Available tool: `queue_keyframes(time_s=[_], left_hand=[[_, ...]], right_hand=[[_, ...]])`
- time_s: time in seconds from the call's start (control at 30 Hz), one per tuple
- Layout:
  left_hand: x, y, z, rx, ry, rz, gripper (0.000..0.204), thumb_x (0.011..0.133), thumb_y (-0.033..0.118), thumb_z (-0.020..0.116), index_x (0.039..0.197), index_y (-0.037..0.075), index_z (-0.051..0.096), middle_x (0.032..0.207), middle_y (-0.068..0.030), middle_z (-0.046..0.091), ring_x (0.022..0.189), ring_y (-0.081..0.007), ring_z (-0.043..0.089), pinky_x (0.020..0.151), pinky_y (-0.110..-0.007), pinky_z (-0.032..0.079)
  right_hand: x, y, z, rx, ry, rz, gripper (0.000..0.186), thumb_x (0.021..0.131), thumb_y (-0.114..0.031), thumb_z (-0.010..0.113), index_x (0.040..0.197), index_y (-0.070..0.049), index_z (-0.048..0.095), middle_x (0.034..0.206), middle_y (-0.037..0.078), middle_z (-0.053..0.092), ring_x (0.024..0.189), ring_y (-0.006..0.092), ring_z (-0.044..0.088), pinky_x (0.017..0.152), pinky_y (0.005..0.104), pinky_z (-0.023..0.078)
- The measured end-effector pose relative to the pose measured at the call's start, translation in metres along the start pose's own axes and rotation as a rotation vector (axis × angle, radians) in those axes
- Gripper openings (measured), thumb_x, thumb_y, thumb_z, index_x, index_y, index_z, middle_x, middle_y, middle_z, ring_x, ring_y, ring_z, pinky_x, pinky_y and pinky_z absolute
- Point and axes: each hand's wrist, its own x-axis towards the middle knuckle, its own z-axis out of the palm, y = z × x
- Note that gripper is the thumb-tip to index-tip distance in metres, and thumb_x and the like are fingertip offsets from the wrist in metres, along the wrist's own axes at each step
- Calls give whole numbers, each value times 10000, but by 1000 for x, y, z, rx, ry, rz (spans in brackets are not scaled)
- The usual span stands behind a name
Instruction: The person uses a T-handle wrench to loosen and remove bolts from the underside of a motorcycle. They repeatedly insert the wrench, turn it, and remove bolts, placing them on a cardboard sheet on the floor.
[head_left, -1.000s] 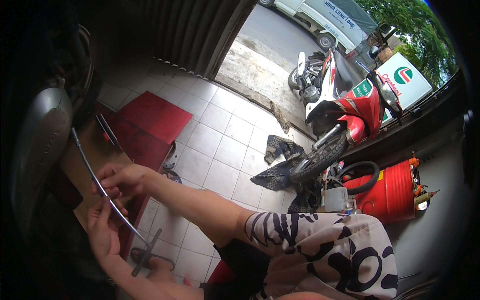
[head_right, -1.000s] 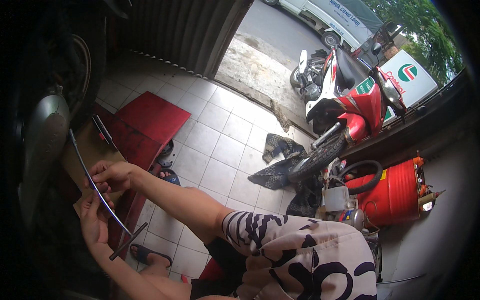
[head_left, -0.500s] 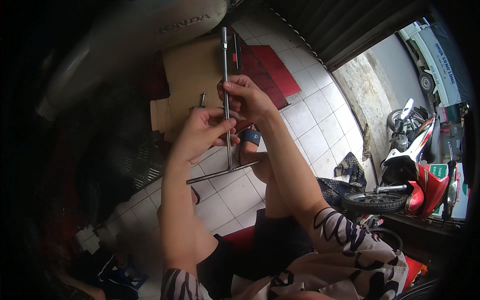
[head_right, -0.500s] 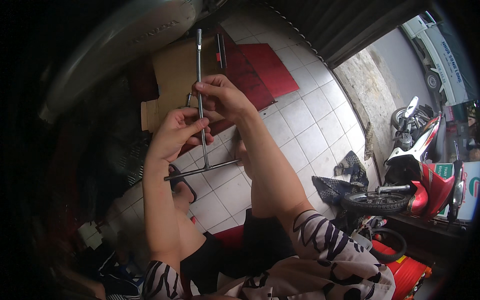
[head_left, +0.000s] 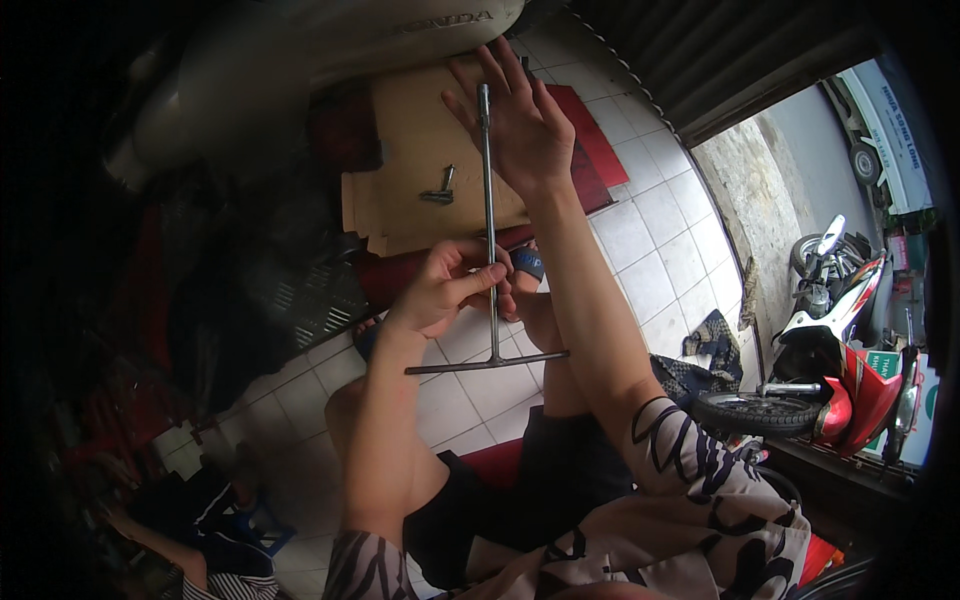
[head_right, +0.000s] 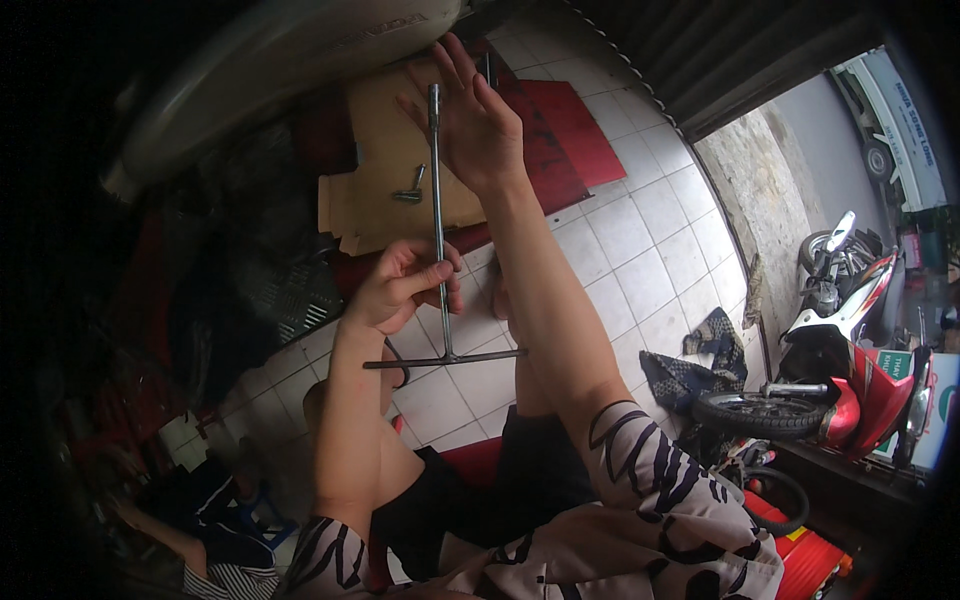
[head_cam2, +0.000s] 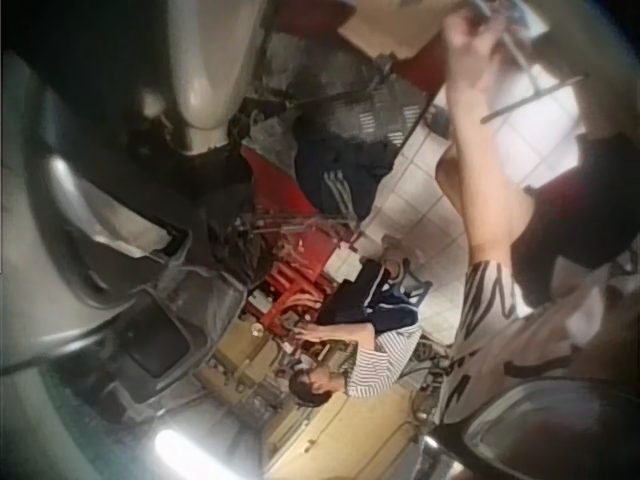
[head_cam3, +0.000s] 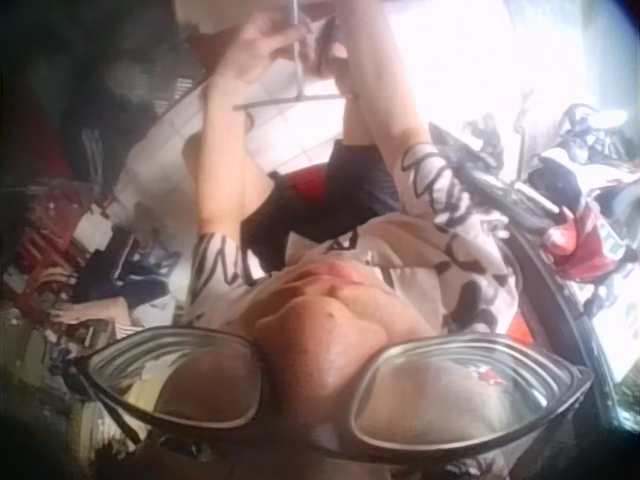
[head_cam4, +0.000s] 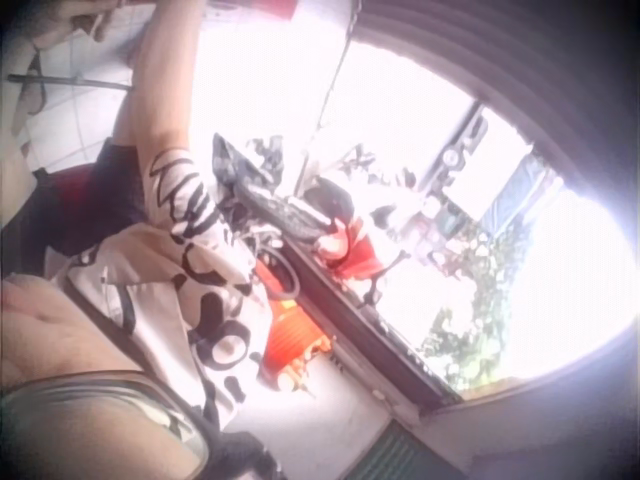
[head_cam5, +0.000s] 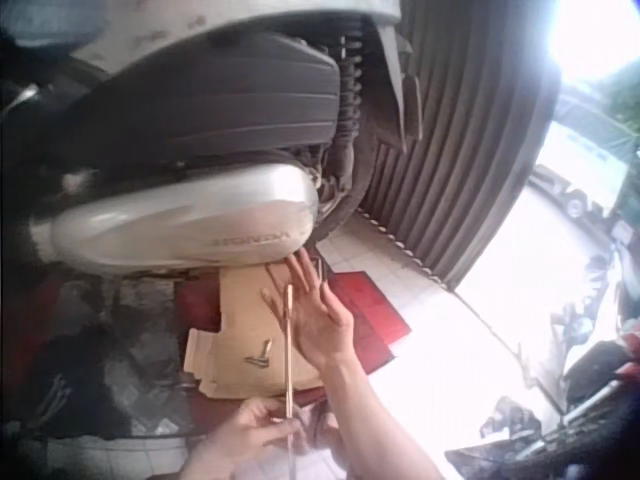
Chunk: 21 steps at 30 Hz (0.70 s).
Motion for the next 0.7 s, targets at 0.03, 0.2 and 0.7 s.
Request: queue_keyframes(time_s=[0.03, 0.2, 0.7], left_hand=[[-2, 0, -3, 0, 8, 7, 154, 883, 139, 661, 944, 3, 622, 752, -70, 635, 665, -173, 657, 621, -323, 574], [-14, 1, -13, 42, 6, 8, 156, 885, 140, 659, 948, 3, 620, 757, -63, 624, 684, -167, 649, 620, -318, 571], [-3, 13, 1, -32, 36, 151, 219, 910, 180, 639, 1034, 2, 611, 782, -71, 646, 695, -181, 657, 653, -306, 568]], right_hand=[[2, 1, -2, 25, -2, -6, 638, 919, -431, 466, 1467, -141, 316, 1494, 88, 321, 1416, 318, 223, 1159, 489, 191], [5, -3, -11, 220, -12, 14, 514, 915, -360, 520, 1371, -131, 457, 1383, 85, 459, 1360, 306, 312, 1131, 466, 250], [-29, -18, -8, -312, -265, 550, 448, 894, -364, 607, 1036, 61, 584, 600, 37, 513, 453, 65, 409, 399, 178, 303]])
